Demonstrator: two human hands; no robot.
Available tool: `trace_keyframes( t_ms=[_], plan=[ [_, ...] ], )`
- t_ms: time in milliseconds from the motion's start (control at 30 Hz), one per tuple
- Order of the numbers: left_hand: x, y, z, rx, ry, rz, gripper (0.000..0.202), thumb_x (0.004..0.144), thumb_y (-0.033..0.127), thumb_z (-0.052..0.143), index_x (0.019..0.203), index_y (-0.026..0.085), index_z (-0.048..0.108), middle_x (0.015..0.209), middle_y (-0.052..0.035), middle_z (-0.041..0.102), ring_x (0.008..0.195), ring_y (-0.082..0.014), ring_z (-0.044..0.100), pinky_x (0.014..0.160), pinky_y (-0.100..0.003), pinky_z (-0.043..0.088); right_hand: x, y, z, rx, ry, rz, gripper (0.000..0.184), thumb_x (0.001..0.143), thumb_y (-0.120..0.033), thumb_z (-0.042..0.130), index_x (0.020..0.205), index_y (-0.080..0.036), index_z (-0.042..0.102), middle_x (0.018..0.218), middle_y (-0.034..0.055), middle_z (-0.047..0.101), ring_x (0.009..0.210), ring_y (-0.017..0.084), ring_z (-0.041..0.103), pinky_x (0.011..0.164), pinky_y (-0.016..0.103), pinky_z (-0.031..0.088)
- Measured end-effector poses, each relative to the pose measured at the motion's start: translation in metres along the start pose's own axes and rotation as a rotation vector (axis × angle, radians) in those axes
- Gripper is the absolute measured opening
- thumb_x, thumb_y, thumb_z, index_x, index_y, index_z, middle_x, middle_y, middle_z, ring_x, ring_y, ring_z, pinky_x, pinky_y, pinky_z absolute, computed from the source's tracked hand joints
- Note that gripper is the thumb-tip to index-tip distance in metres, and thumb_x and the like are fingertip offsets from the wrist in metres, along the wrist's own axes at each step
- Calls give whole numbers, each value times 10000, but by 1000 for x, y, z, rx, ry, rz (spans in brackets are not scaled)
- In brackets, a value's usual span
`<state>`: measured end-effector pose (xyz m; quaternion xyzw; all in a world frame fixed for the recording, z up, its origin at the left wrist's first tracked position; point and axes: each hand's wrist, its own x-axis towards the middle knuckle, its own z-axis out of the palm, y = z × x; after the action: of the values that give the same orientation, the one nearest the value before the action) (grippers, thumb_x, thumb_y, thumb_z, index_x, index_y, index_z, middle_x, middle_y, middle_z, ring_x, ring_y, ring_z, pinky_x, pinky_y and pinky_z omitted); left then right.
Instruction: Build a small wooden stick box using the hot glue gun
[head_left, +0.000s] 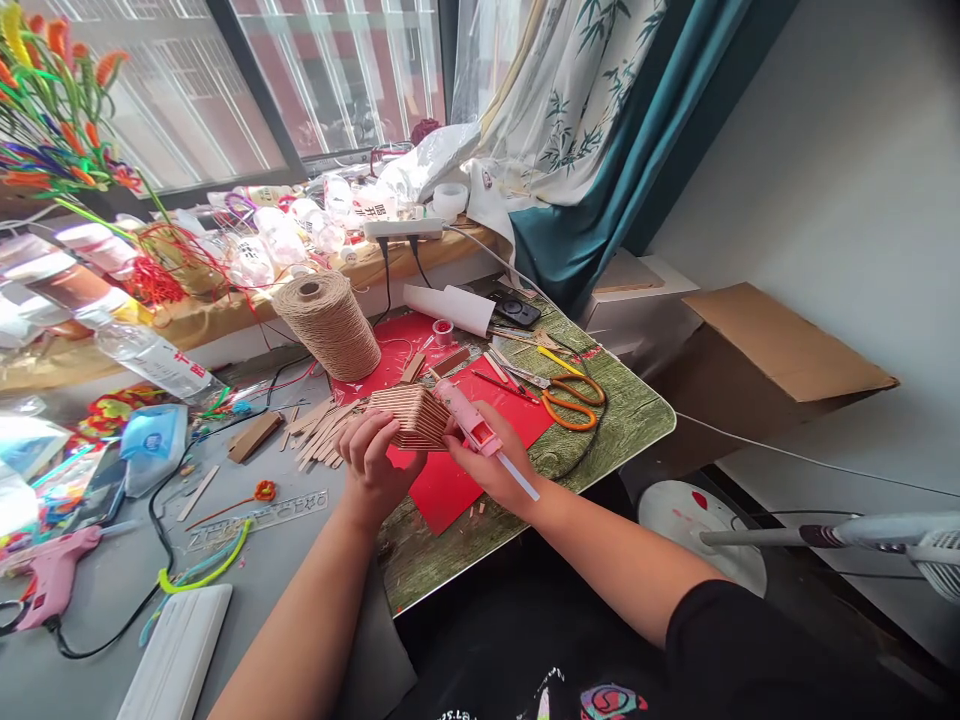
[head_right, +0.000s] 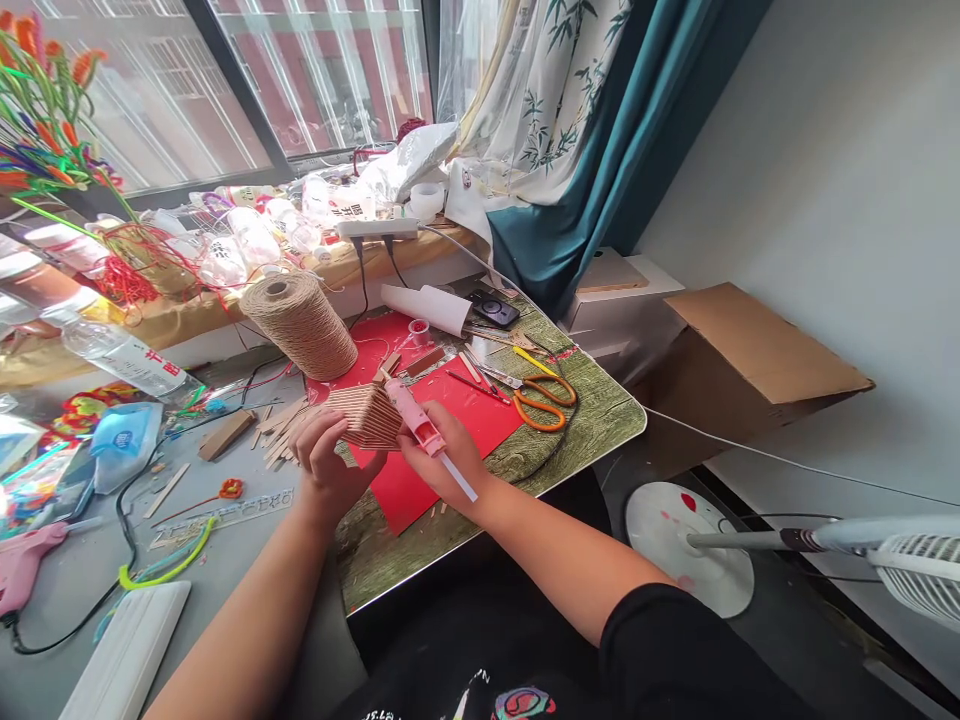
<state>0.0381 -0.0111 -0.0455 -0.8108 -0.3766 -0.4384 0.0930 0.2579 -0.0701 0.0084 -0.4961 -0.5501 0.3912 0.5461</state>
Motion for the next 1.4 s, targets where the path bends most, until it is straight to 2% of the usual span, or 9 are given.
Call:
trace_keyframes(
  t_ms=[167,333,500,633,867,933,1167,1267,1400],
  plan=[
    [-1,-1,1,-38,6,-10,890,762,333,879,1465,387,337,1356,-134,530,1308,-399,547,1105,-659,433,4,6,1,-13,-9,-13,117,879,-302,713,941,-257,625,890,28,706,822,230,681,815,380,546],
    [6,2,-6,-58,-30,-34,965,747,361,884,1520,352,307,1421,-154,510,1335,-395,545,1134,-638,434,6,16,3,165,17,6,165,900,-374,708,950,-247,616,882,13,649,738,173,596,723,329,517],
    [10,-1,-5,-221,-55,-191,999,731,396,872,1552,251,323,1420,-171,520,1324,-365,551,1134,-585,475,11,25,-21,315,-53,198,304,908,-517,719,864,-223,658,693,-23,570,614,134,514,561,271,405],
    [5,-7,2,-359,-103,-284,1000,758,414,847,1574,231,299,1466,-183,496,1319,-338,569,1136,-557,491,14,39,-42,436,-84,253,336,874,-528,769,886,-199,700,610,-25,556,542,123,475,460,247,281],
    [3,-8,3,-536,-179,-319,972,746,377,872,1572,254,374,1515,-173,498,1348,-346,572,1153,-556,488,18,85,-51,512,21,399,401,766,-521,866,889,-167,722,625,-3,652,550,126,588,487,231,434],
    [5,-7,3,-736,-165,-419,953,720,387,905,1536,250,432,1491,-162,539,1351,-352,580,1153,-535,483,19,91,-51,518,19,427,397,753,-510,881,880,-168,726,631,1,670,542,125,597,493,234,460],
    [7,-8,7,-1484,-55,-988,849,690,519,913,1413,219,584,1347,-140,706,1346,-390,613,1116,-531,508,17,93,-49,483,5,450,374,780,-509,872,897,-186,726,649,1,689,535,125,616,503,238,490],
    [4,-10,8,-1626,-35,-1060,811,702,582,888,1379,221,624,1409,-139,688,1386,-409,588,1133,-552,507,16,94,-49,460,1,458,395,760,-512,888,915,-189,723,676,11,706,543,131,618,487,240,484],
    [-2,-17,9,-1659,-27,-1106,763,700,522,904,1347,205,650,1361,-138,722,1440,-411,548,1188,-563,466,16,96,-48,452,-12,455,407,751,-501,899,954,-198,718,716,14,723,546,134,619,493,254,498]
  ],
)
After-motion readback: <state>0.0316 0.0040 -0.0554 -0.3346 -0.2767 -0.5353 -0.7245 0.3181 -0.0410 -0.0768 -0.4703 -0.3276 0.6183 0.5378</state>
